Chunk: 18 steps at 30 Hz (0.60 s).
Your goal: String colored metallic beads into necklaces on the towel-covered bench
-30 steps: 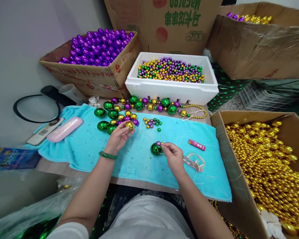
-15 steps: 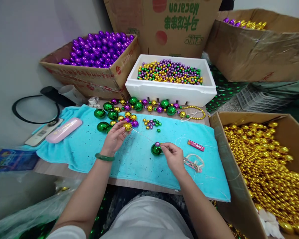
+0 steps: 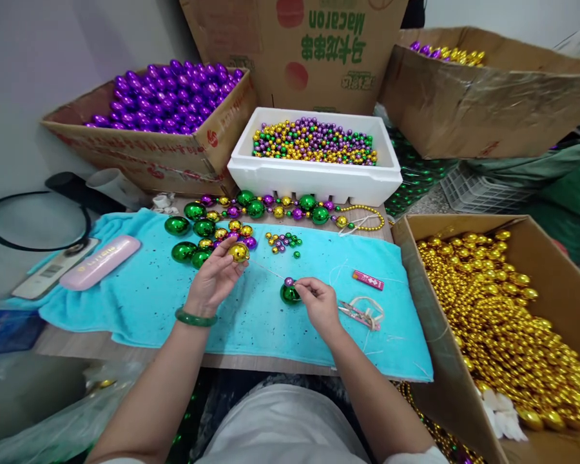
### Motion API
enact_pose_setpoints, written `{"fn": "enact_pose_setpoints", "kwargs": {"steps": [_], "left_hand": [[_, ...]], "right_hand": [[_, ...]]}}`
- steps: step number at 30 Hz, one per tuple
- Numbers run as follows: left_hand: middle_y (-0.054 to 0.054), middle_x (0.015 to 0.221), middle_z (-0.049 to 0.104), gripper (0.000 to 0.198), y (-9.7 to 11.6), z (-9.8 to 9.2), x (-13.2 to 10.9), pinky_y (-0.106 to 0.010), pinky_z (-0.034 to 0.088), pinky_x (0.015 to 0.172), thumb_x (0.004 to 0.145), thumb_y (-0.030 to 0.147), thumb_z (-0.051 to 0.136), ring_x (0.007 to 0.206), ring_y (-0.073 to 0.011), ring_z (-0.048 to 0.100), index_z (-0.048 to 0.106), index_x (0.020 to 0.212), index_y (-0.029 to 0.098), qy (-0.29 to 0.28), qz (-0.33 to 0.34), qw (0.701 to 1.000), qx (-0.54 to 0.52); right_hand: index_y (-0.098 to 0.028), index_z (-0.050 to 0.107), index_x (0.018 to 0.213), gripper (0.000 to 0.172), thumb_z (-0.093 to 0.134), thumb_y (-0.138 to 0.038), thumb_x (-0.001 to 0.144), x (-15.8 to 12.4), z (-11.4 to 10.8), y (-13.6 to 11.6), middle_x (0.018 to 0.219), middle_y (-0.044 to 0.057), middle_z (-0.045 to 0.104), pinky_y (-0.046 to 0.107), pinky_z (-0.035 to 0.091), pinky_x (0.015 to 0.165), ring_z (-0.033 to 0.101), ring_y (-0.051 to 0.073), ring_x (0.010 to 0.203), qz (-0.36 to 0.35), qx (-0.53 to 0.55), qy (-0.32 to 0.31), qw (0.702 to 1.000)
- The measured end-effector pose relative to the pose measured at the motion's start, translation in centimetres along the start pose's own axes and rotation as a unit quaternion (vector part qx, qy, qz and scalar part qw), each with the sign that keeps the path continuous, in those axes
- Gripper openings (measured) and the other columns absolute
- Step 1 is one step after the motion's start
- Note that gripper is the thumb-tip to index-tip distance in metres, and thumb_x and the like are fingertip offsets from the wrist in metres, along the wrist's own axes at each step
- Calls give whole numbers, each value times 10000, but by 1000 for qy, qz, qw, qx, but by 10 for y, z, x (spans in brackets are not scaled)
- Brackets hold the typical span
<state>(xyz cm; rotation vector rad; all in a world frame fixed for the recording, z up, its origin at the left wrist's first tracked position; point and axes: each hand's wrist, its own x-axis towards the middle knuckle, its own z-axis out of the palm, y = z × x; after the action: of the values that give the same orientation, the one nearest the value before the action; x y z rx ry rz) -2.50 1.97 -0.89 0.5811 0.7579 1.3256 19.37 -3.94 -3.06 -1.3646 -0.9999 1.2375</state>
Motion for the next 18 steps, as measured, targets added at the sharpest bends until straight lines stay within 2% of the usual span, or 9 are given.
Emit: {"fn": "enact_pose_setpoints", "kwargs": {"steps": [5,10,18], "left_hand": [[-48,1061,639,439,2,2,-3,-225,527,751,660,74,724,906,-129,609,666,1076,200,-8,10,1000,-2],[-40,1049,634,446,3,3,-5,-216,533,739,653,117,747,882,-119,606,667,1083,202,-27,-8,999,-37],[-34,1079,628,462,3,7,-10,-250,538,780,627,119,771,937,-139,600,669,1064,231,-33,43,998,-8]], "right_hand": [[-164,684,688,232,708,-389,637,0,-1,-3,484,-41,470,228,248,437,341,76,455,20,13,-2,1000],[-162,686,703,274,716,-421,619,0,-2,-4,452,-46,454,222,231,422,341,75,431,64,34,-26,997],[-165,678,696,282,719,-433,617,-1,-3,-4,459,-48,443,227,231,428,322,73,440,47,32,-15,998]]}}
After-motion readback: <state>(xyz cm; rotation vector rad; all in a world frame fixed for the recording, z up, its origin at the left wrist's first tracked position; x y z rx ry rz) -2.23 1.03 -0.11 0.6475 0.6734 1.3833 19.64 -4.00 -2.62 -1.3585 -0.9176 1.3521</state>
